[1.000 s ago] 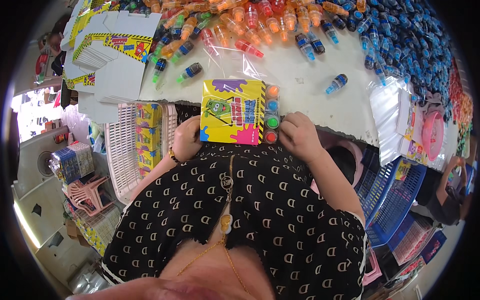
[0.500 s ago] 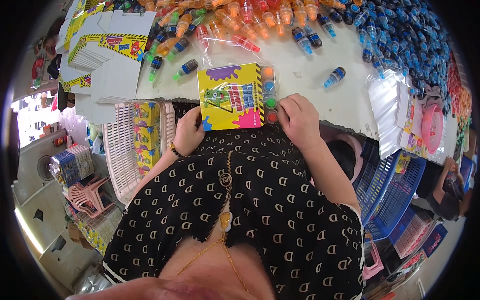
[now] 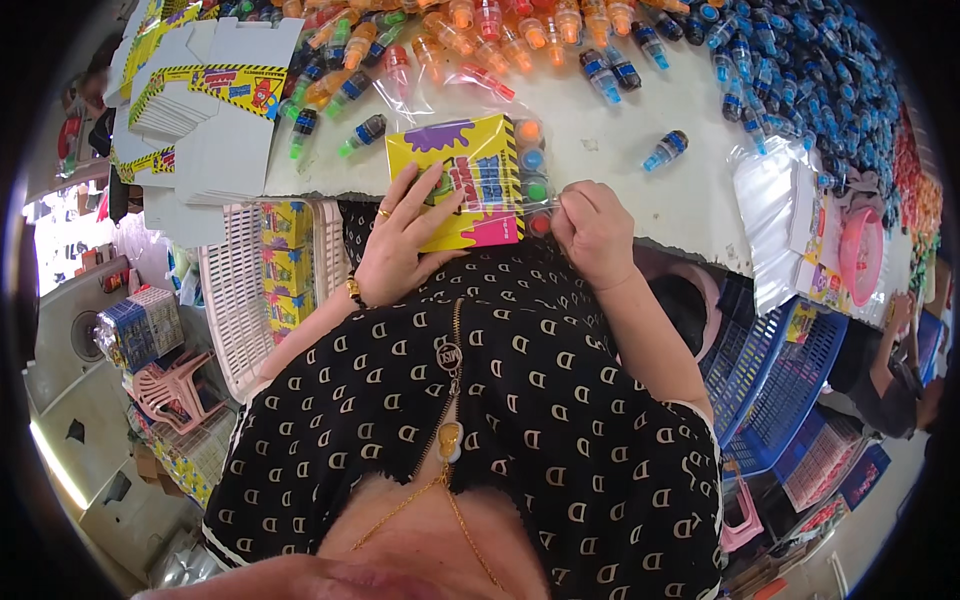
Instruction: Packaging small colorful candy containers into boxes and then into plastic bags.
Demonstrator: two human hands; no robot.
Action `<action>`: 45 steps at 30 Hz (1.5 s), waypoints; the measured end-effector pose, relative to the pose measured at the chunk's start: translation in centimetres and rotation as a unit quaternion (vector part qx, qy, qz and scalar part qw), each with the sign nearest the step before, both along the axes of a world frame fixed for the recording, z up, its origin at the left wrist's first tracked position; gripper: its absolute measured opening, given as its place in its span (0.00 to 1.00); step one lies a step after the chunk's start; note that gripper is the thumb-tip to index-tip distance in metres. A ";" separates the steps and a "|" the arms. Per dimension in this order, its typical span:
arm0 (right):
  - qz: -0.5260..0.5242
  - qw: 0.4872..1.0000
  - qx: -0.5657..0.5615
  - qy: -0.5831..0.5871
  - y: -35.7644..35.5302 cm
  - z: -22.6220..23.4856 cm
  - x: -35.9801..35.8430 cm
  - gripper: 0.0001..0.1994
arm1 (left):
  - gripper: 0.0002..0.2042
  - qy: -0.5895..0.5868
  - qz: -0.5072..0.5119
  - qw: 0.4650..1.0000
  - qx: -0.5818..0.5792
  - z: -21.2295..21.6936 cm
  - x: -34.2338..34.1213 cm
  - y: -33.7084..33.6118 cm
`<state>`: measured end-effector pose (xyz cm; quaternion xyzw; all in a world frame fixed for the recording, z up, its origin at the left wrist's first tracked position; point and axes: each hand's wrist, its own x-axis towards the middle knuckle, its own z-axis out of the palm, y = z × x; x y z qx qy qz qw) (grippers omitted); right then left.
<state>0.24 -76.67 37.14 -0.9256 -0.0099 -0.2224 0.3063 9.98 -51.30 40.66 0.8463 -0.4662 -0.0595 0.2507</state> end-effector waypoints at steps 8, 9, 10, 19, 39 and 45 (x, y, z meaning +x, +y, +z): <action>0.098 0.992 -0.065 -0.036 -0.5 0.6 -1.3 0.10 | 0.34 0.033 0.072 0.980 -0.181 -2.6 -0.2 -0.5; 0.089 0.995 -0.039 -0.017 -0.3 0.3 -1.4 0.11 | 0.33 0.055 0.133 0.969 -0.199 -2.5 -0.6 -0.7; 0.081 0.997 -0.014 0.002 -0.1 0.1 -1.5 0.13 | 0.33 0.077 0.193 0.954 -0.216 -2.0 -0.8 -0.9; -0.001 0.994 -0.035 0.100 1.2 -2.7 0.0 0.15 | 0.28 0.135 0.255 0.954 -0.079 -5.8 1.0 0.3; -0.040 0.999 -0.016 -0.007 -1.4 -3.4 1.4 0.08 | 0.11 0.103 0.194 0.953 -0.210 -6.8 2.3 -0.1; -0.052 0.997 -0.049 0.037 -1.0 -2.7 1.5 0.08 | 0.07 0.044 0.184 0.964 -0.188 -6.9 3.2 -0.3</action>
